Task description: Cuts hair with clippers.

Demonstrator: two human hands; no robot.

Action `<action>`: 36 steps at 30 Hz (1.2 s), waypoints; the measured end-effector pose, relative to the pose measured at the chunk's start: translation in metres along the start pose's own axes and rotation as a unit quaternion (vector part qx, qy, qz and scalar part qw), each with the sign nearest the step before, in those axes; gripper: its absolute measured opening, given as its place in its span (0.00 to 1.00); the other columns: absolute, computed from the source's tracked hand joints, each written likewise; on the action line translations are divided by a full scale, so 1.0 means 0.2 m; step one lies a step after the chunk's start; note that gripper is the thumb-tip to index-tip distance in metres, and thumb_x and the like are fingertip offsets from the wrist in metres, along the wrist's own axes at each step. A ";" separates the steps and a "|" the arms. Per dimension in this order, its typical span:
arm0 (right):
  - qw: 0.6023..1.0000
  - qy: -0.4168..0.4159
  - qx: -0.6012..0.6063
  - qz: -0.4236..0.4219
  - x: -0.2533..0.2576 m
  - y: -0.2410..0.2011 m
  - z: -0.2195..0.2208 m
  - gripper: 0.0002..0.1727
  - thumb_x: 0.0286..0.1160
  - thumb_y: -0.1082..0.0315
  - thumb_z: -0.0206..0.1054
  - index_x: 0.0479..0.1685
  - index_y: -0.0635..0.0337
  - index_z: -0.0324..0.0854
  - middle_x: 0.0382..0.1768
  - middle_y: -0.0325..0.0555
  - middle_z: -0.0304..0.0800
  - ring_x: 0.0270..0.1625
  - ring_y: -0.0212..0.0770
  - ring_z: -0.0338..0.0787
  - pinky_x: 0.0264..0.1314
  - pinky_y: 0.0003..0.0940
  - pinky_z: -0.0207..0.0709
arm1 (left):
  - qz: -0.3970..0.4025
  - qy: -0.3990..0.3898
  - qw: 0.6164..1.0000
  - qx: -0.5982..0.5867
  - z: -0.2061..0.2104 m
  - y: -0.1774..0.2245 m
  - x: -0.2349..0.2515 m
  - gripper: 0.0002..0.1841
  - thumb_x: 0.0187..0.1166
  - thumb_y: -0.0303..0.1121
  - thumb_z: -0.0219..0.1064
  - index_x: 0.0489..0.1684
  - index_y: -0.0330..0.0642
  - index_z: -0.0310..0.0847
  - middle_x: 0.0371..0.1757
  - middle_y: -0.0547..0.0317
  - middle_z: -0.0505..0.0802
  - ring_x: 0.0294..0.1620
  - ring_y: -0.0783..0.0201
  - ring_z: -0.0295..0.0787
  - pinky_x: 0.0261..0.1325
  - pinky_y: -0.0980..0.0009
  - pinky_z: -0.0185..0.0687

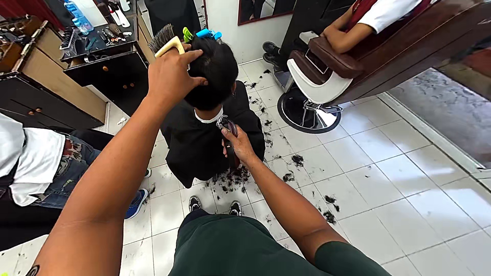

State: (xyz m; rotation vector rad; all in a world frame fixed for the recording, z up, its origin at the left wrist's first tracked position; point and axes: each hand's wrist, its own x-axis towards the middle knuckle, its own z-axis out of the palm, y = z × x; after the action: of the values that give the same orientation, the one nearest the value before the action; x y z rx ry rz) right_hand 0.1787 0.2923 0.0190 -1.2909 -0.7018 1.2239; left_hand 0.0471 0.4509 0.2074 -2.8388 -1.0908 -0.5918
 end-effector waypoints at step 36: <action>0.990 -0.081 0.112 -0.002 -0.06 0.01 0.01 0.19 0.91 0.54 0.51 0.68 0.58 0.69 0.28 0.45 0.82 0.19 0.36 0.82 0.22 0.29 0.83 | -0.040 -0.036 0.999 -0.008 -0.04 -0.03 0.07 0.33 0.74 0.55 0.75 0.80 0.58 0.80 0.79 0.50 0.84 0.78 0.39 0.78 0.73 0.30 0.68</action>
State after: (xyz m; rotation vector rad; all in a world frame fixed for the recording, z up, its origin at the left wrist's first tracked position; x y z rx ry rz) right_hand 0.1724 0.2819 0.0195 -1.0136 -0.6608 1.3742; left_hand 0.0496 0.4616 0.2199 -2.8636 -1.2213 -0.5085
